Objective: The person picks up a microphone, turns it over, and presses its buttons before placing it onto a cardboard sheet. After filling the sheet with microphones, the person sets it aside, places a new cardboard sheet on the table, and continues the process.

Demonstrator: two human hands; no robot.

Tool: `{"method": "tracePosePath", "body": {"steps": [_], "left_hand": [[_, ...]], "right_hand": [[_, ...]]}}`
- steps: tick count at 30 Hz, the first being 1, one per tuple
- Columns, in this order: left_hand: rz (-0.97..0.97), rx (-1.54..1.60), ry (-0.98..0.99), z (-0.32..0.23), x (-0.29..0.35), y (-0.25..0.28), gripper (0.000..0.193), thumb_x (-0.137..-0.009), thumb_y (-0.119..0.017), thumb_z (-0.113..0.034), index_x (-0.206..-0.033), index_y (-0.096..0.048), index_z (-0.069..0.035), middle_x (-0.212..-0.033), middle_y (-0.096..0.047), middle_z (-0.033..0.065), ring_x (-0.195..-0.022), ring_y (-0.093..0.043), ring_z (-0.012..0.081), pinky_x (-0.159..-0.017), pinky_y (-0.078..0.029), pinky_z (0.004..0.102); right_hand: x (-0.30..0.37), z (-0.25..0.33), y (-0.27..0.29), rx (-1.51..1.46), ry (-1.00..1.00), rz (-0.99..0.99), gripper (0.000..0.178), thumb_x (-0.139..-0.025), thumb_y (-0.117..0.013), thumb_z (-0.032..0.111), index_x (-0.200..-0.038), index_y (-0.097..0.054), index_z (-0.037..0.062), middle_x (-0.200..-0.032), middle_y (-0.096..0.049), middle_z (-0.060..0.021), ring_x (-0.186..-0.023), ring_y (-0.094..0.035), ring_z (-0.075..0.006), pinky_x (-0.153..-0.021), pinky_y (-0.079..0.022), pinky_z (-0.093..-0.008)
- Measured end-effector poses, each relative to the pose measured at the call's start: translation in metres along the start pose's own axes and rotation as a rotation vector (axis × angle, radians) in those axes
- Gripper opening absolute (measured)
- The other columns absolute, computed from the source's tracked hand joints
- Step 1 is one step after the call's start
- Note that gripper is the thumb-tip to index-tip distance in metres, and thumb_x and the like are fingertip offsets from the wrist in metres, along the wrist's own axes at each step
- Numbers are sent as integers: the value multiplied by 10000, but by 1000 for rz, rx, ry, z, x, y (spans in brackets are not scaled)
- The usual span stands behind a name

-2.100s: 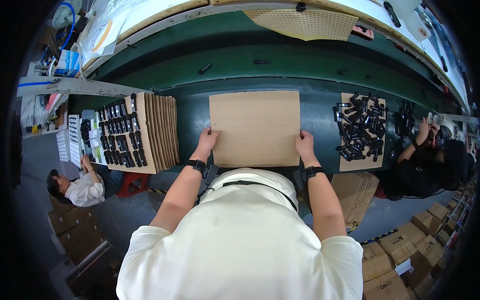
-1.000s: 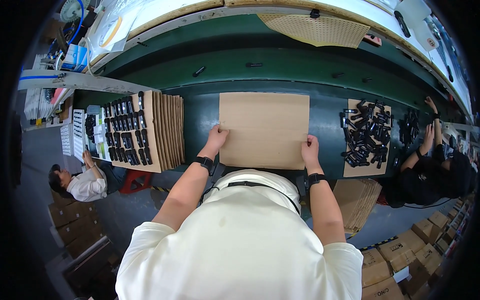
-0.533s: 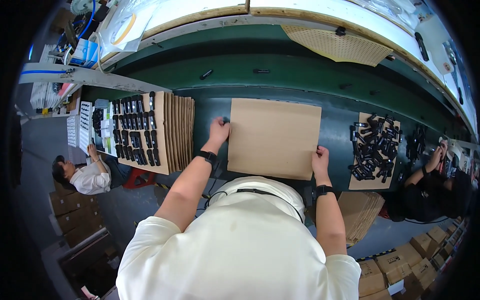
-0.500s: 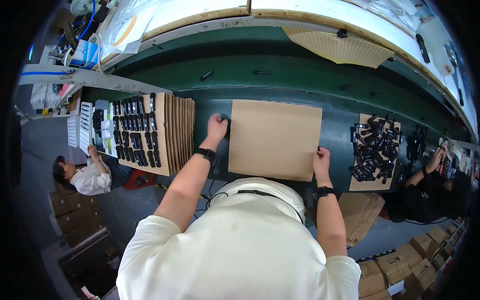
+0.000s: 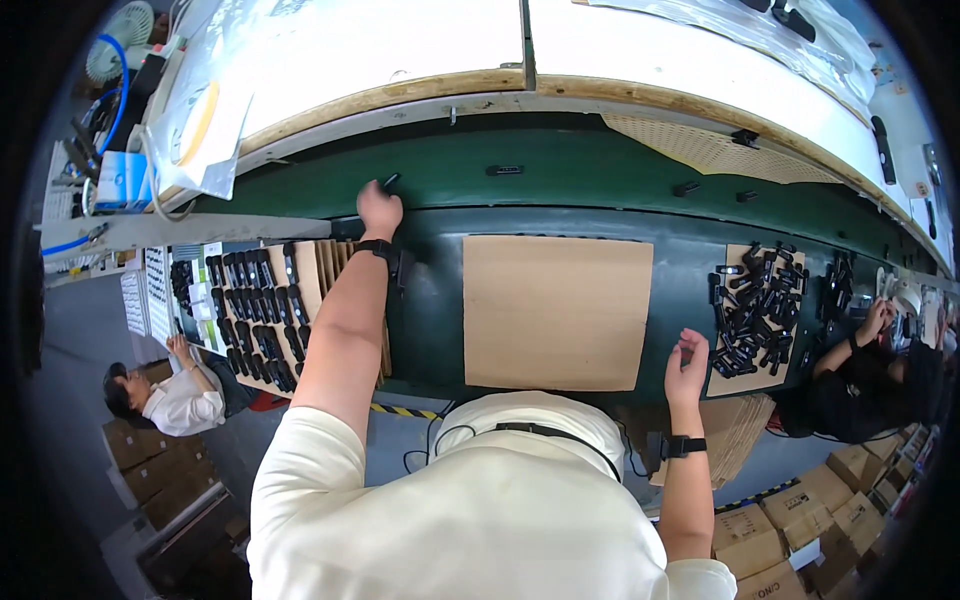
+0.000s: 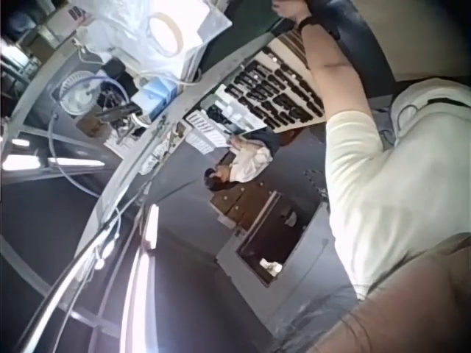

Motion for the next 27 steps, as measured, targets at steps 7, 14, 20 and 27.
{"method": "tracePosePath", "body": {"steps": [7, 14, 20, 27], "left_hand": [[74, 71, 149, 24, -11, -10, 317, -806, -633, -119, -1110, -619, -31, -1057, -637, 180, -1000, -603, 361, -888, -490, 430], [386, 705, -143, -109, 70, -3, 164, -825, -673, -85, -976, -662, -21, -823, -651, 108, -791, -641, 211, -741, -521, 330], [935, 901, -336, -213, 170, 51, 113, -871, -664, -67, -979, -664, -35, -853, -660, 25, -781, -607, 95, -735, -501, 257], [917, 880, -173, -176, 122, -4, 128, -842, -696, -81, -951, -658, -26, -868, -671, 65, -762, -618, 129, -715, -510, 273]], "right_hand": [[4, 112, -12, 21, 260, 21, 308, -838, -535, -79, -1129, -548, 20, -1095, -563, -123, -933, -571, -217, -797, -475, -303], [-21, 227, -100, 48, 547, 236, 381, -777, -615, -29, -1150, -558, 23, -1141, -574, -177, -1068, -549, -367, -934, -457, -398], [-41, 291, -144, 113, 682, 193, 395, -788, -666, 51, -1169, -560, 45, -1111, -610, -171, -1074, -563, -371, -932, -471, -427], [-40, 214, -175, 124, 340, 568, 286, -892, -620, 86, -1164, -552, 31, -811, -651, -128, -786, -655, -290, -716, -521, -382]]}}
Point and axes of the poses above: each hand's wrist, its own x-axis away from the middle knuckle, its own y-axis out of the back of the hand, z = x × y, the point moved 10 cm from there along -x, towards the middle knuckle
